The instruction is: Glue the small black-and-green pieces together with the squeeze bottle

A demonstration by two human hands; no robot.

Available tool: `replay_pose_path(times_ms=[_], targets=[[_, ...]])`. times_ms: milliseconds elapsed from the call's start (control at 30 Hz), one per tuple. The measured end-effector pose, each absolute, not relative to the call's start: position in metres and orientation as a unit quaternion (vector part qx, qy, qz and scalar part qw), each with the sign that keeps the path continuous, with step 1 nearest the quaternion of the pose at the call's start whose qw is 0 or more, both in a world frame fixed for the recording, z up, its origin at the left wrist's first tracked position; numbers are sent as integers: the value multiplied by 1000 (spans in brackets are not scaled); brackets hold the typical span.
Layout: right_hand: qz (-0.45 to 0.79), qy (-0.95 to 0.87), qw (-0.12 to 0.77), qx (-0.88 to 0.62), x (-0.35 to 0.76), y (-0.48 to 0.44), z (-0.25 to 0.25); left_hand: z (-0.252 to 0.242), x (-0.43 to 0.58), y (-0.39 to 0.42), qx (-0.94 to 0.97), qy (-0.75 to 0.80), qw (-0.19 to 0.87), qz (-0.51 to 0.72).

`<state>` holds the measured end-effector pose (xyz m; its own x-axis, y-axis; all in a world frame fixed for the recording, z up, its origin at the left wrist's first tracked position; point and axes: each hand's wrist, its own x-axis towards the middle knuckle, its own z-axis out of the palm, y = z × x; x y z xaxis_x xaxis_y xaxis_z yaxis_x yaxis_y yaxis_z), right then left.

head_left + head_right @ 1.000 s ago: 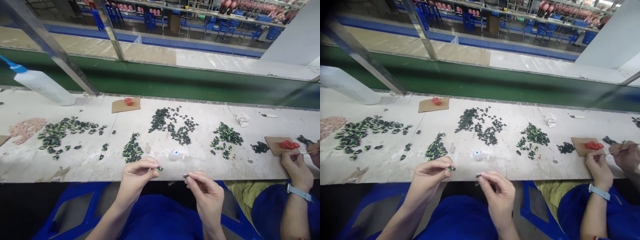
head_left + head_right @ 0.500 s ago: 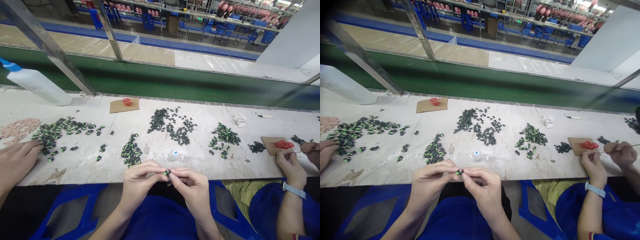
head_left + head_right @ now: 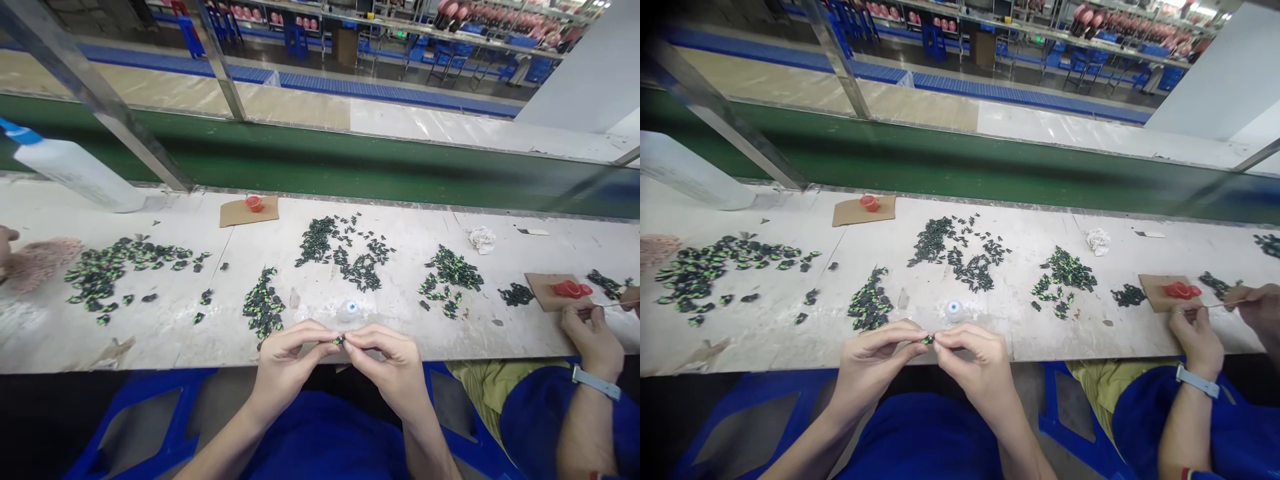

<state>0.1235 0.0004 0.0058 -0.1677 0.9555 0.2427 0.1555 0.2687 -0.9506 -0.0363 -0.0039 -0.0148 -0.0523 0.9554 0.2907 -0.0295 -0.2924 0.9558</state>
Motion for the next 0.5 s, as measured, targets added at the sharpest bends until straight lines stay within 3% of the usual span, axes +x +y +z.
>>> replay_pose_path(times_ms=[500], targets=[[351, -709, 457, -407, 126, 2, 1, -18, -34, -6, 601, 437, 311, 592]])
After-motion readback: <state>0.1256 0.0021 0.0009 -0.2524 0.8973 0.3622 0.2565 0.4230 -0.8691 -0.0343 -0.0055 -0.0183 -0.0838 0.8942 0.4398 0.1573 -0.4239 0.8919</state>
